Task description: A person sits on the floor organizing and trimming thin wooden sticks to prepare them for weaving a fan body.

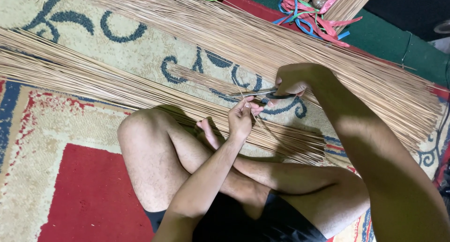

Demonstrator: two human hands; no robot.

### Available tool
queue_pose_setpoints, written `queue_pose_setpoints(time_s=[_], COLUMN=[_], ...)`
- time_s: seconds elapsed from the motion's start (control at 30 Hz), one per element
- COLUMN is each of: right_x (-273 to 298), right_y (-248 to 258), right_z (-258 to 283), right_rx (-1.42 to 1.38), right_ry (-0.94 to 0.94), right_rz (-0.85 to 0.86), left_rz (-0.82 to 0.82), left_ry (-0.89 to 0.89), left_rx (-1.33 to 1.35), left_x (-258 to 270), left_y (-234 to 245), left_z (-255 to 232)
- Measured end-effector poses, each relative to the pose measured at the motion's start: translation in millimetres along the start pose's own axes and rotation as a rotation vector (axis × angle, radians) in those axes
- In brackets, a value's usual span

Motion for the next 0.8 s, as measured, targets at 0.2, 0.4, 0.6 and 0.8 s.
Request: queue_pose_setpoints(time_s=[0.2,0.4,0.6,0.8], right_x=[-14,-23,-14,-98], right_y=[-2,-1,-1,-26], right_z=[-7,2,34,37], right_rx=[0.013,0.091,0.340,0.561], right_ry=[-0.009,-0.003,0.026,0.079], right_rz=[-0.015,-0.057,-0.093,-0.061], left_rz=[-0.001,-0.046,-0.158,-0.250], left_ry=[0.000,0.023,0.061,0.123], left_rx=[0.008,-0.003,0.055,0.086], left_x=[0,1,7,11], left_y=[1,3,7,18], left_z=[2,4,-3,9])
Point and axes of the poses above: each hand's wrist, its own x-axis away from the middle knuckle, its own y-axis out of the back of the hand, z = x × y, the point moved 4 cm from there along -x, towards the middle knuckle, and after that the axes turned 9 degrees about -y, right-handed, at the moved point
